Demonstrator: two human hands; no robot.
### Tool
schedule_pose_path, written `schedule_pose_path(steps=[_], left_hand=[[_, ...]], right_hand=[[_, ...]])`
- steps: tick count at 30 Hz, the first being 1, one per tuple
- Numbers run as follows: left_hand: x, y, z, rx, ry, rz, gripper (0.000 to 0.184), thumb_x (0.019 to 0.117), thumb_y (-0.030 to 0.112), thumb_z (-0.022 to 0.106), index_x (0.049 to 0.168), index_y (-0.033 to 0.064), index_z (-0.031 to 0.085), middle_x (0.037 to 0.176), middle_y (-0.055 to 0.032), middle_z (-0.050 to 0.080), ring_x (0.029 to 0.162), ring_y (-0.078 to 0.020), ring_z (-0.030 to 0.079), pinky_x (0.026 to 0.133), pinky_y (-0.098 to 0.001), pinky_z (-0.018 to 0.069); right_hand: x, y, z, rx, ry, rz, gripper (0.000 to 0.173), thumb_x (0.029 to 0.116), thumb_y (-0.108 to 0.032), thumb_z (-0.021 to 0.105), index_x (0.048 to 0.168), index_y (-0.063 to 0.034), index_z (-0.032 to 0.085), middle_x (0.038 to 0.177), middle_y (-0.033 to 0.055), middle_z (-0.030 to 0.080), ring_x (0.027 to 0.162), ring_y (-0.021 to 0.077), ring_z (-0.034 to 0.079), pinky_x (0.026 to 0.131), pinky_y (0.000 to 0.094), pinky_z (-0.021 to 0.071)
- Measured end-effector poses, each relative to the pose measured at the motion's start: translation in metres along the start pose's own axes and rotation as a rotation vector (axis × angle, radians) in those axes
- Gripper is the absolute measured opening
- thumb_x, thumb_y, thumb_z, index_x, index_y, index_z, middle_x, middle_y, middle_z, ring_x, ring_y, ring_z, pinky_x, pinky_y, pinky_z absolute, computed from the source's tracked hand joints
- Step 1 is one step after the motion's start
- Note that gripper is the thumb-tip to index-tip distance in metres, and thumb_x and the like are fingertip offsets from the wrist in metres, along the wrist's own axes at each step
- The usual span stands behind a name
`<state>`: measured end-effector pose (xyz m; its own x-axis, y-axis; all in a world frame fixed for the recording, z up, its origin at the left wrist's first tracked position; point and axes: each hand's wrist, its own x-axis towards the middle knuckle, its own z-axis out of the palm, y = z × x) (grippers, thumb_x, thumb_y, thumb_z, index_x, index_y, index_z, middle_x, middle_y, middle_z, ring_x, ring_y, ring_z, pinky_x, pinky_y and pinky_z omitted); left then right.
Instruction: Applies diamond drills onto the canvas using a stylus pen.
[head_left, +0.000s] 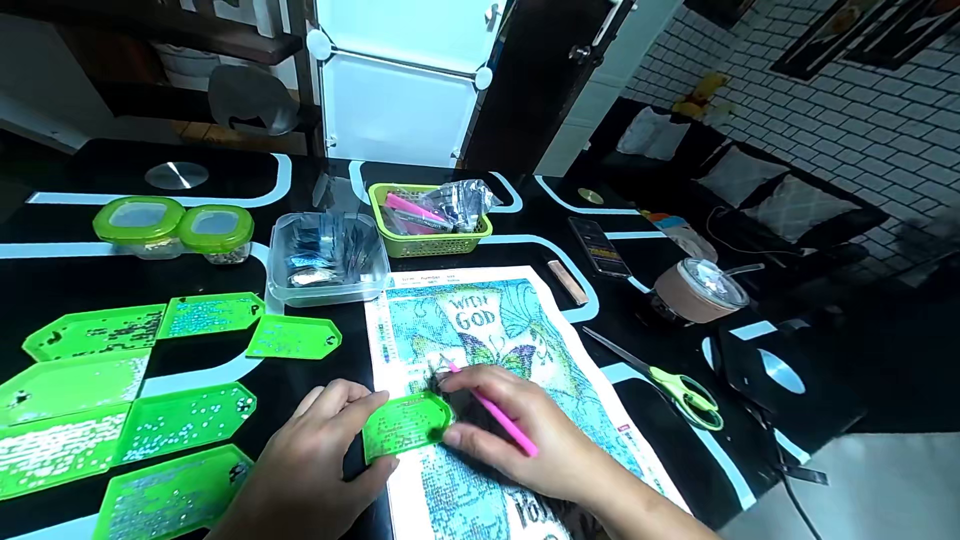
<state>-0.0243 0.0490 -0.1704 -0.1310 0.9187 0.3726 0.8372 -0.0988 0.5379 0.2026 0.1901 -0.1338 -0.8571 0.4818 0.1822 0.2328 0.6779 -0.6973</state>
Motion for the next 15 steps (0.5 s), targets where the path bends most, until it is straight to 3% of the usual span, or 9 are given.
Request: schedule_pose_path(steps=[3, 7, 9, 13, 14, 15], left_hand=[[0.001, 0.005, -0.007, -0.021, -0.052, -0.033, 0.052, 0.0778, 0.040, 0.074, 0.123, 0.0146, 0.075, 0.113, -0.0078, 0.071, 0.101, -0.0270, 0.068, 0.080, -0.0403, 0.0586], [0.003, 0.014, -0.018, 0.000, -0.103, -0.051, 0.054, 0.0807, 0.036, 0.078, 0.127, 0.0102, 0.072, 0.121, -0.0133, 0.069, 0.107, -0.0334, 0.067, 0.083, -0.0447, 0.0585], [0.003, 0.019, -0.023, 0.044, -0.031, -0.026, 0.050, 0.0829, 0.039, 0.076, 0.125, 0.0111, 0.073, 0.121, -0.0120, 0.070, 0.105, -0.0327, 0.068, 0.082, -0.0451, 0.0583], [0.001, 0.035, -0.041, -0.101, 0.152, 0.179, 0.025, 0.0961, 0.035, 0.068, 0.107, 0.0151, 0.077, 0.111, -0.0083, 0.074, 0.102, -0.0240, 0.069, 0.083, -0.0400, 0.0556], [-0.003, 0.039, -0.045, -0.198, 0.162, 0.231, 0.023, 0.1003, 0.031, 0.063, 0.097, 0.0126, 0.075, 0.102, -0.0094, 0.074, 0.099, -0.0226, 0.068, 0.085, -0.0376, 0.0543], [-0.006, 0.043, -0.046, -0.286, 0.184, 0.267, 0.031, 0.1033, 0.028, 0.057, 0.084, 0.0082, 0.071, 0.087, -0.0113, 0.071, 0.087, -0.0227, 0.067, 0.079, -0.0355, 0.0535]], right_hand=[[0.013, -0.003, 0.005, -0.093, -0.125, -0.036, 0.050, 0.0950, -0.042, 0.071, 0.134, -0.0122, 0.065, 0.132, 0.0049, 0.068, 0.128, 0.0206, 0.060, 0.108, 0.0495, 0.0458], [0.022, -0.005, 0.012, -0.130, -0.161, -0.101, 0.043, 0.0943, -0.037, 0.073, 0.128, -0.0107, 0.068, 0.129, 0.0076, 0.070, 0.121, 0.0246, 0.064, 0.102, 0.0485, 0.0486], [0.025, -0.004, 0.015, -0.130, -0.134, -0.143, 0.041, 0.0940, -0.036, 0.073, 0.125, -0.0103, 0.069, 0.124, 0.0075, 0.072, 0.117, 0.0244, 0.066, 0.098, 0.0476, 0.0505], [0.039, -0.008, 0.026, -0.166, -0.020, -0.172, 0.041, 0.0925, -0.047, 0.070, 0.118, -0.0144, 0.071, 0.112, 0.0024, 0.074, 0.102, 0.0211, 0.067, 0.086, 0.0440, 0.0532], [0.044, -0.012, 0.031, -0.178, 0.000, -0.172, 0.041, 0.0919, -0.048, 0.070, 0.118, -0.0154, 0.072, 0.110, 0.0015, 0.074, 0.099, 0.0211, 0.067, 0.083, 0.0436, 0.0538], [0.050, -0.016, 0.037, -0.186, 0.007, -0.173, 0.042, 0.0911, -0.048, 0.070, 0.117, -0.0155, 0.072, 0.109, 0.0015, 0.075, 0.096, 0.0220, 0.067, 0.080, 0.0437, 0.0540]])
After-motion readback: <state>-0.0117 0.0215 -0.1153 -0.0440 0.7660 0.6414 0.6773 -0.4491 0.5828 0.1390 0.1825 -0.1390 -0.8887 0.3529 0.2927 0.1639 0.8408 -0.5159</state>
